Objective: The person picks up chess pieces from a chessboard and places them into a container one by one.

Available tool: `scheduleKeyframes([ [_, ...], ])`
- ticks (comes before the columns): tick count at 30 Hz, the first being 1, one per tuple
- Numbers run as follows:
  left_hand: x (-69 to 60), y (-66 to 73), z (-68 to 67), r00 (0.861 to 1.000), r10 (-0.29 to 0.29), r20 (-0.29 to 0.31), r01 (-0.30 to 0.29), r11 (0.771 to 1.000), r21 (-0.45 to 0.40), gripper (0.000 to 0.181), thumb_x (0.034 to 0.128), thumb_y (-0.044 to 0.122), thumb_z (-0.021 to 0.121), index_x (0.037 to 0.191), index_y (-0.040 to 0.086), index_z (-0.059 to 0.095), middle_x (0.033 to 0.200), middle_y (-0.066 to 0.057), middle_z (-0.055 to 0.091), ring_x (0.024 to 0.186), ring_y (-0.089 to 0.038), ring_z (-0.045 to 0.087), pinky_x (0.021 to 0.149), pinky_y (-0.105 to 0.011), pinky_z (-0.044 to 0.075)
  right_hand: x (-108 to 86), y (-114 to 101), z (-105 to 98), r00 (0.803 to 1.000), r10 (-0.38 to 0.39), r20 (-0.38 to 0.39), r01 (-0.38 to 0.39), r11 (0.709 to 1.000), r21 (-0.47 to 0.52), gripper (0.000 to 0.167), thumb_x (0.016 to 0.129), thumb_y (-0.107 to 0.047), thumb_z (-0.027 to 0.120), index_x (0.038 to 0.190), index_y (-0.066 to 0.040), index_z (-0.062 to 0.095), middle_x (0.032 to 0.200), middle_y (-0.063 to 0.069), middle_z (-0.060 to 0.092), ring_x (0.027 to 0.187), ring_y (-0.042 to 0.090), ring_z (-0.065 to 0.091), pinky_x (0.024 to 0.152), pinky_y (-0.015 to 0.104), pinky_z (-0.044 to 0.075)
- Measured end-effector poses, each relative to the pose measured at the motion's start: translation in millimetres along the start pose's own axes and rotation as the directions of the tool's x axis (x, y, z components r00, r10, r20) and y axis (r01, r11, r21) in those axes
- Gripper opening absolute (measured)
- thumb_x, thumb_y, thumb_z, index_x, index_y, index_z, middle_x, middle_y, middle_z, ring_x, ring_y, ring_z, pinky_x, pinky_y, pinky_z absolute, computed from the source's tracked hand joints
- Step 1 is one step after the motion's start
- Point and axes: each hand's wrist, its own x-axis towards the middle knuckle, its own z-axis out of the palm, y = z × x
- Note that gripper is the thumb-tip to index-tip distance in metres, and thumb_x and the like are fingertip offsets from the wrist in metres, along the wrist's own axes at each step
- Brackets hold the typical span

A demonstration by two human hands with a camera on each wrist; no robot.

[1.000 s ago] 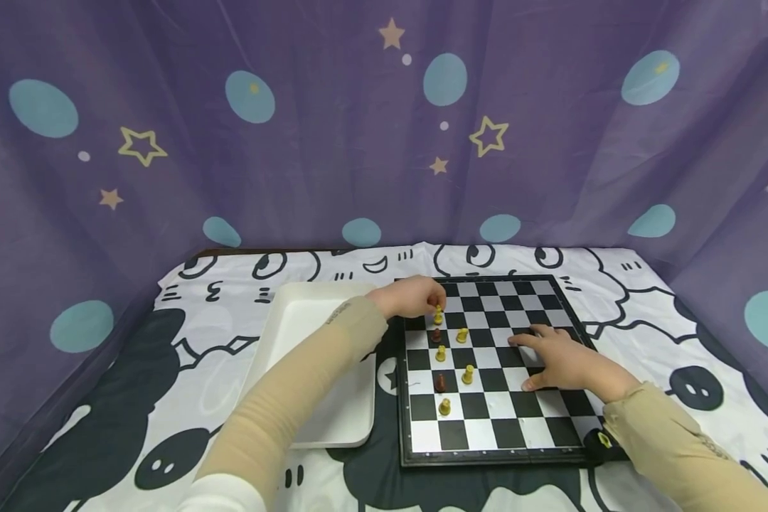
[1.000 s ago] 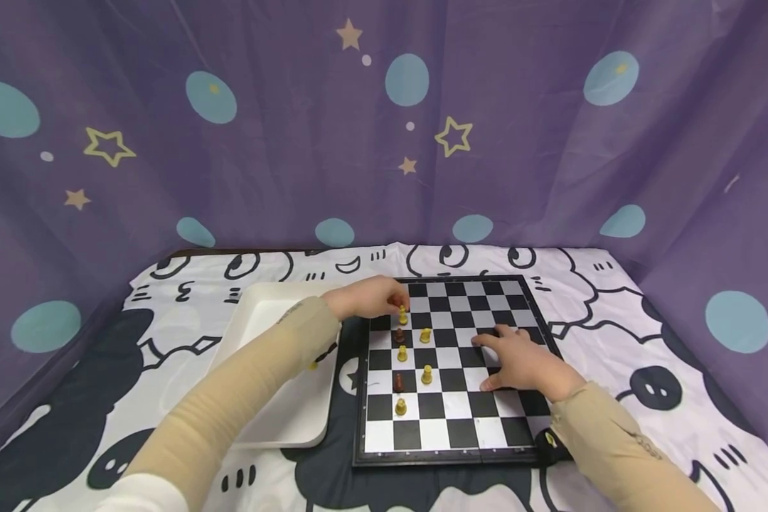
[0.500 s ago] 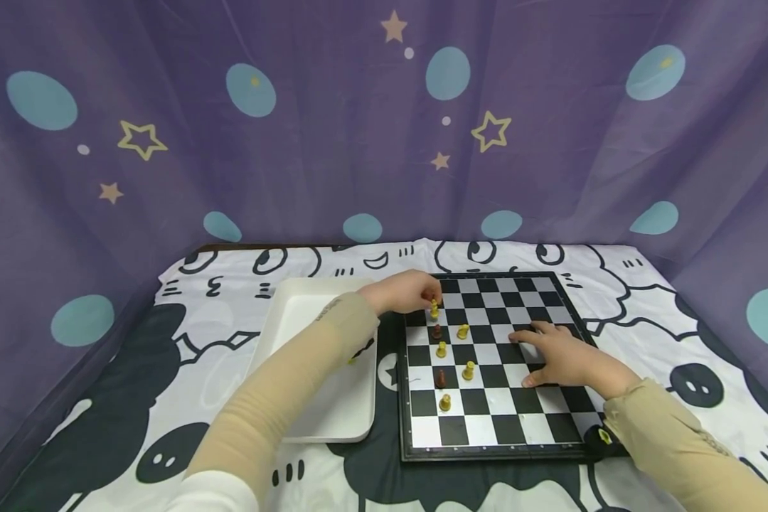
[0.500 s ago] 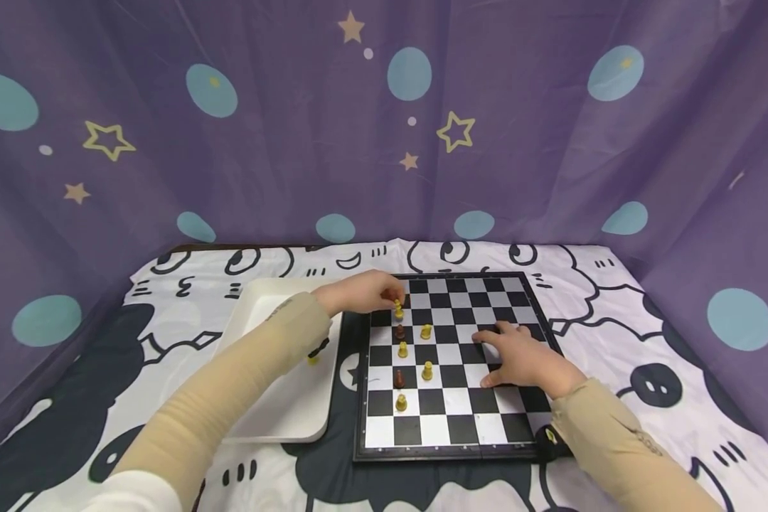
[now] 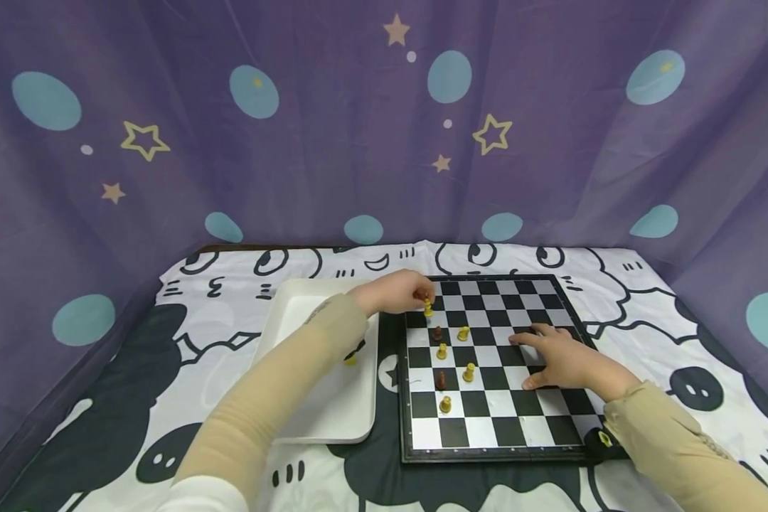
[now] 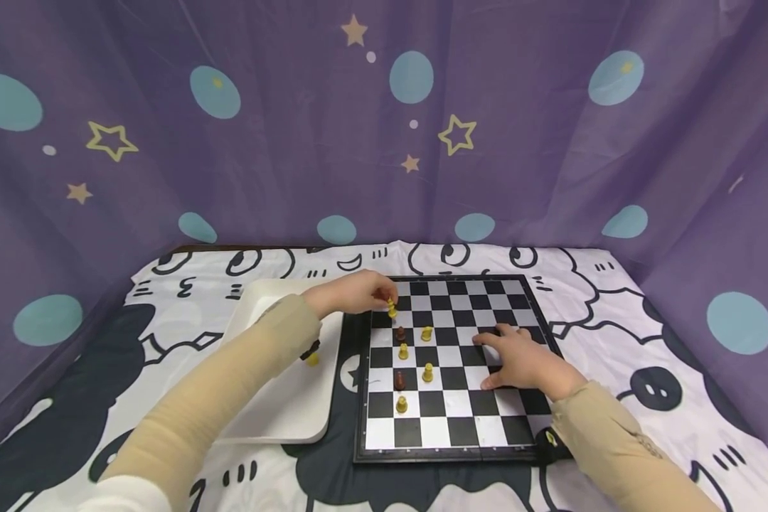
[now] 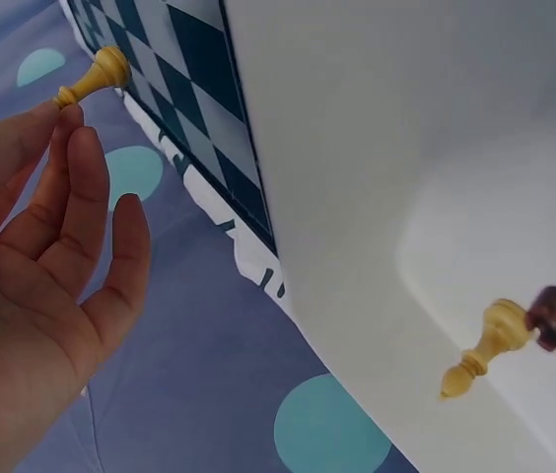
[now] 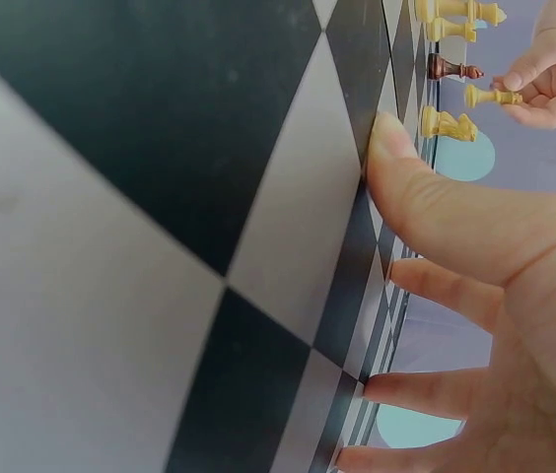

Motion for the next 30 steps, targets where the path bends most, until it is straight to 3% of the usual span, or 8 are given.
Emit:
scheduleKeyframes([
  [11,-21.8,-6.2,-6.8,0.999,0.016,-0.05,-0.017,0.999,-0.035,0.016,0.0926,0.007,0.059,0.106,0.003,0.067,0.101,-0.005,0.066,0.089,-0.015,0.058,0.084,-0.028,0.048,0.9,2.9,1.0,1.0,-0.004,0.002,0.004,1.0,-0.014,0.079,0.066,-0.045,0.081,0.132,-0.012,0.053,0.138,0.037,0.033,0.117,0.065,0.034,0.087,0.072,0.036],
  [19,-38.0,-15.2,-14.0,0.997,-0.038,-0.062,0.035,0.998,-0.057,0.018,0.0935,0.007,0.057,0.108,0.005,0.067,0.105,-0.005,0.066,0.097,-0.017,0.061,0.088,-0.031,0.048,-0.3,2.8,0.3,1.0,0.007,0.001,-0.007,1.0,-0.012,0.079,0.065,-0.045,0.08,0.132,-0.012,0.053,0.138,0.037,0.033,0.118,0.065,0.033,0.087,0.072,0.035],
  [30,-59.2,-32.1,-20.3,0.992,-0.082,-0.094,0.076,0.995,-0.069,0.016,0.0935,0.009,0.057,0.105,0.006,0.067,0.102,-0.005,0.067,0.093,-0.017,0.06,0.086,-0.033,0.048,-0.4,2.5,0.3,1.0,0.023,0.004,-0.023,1.0,-0.015,0.079,0.065,-0.045,0.081,0.132,-0.014,0.053,0.139,0.037,0.032,0.12,0.064,0.031,0.088,0.072,0.035],
])
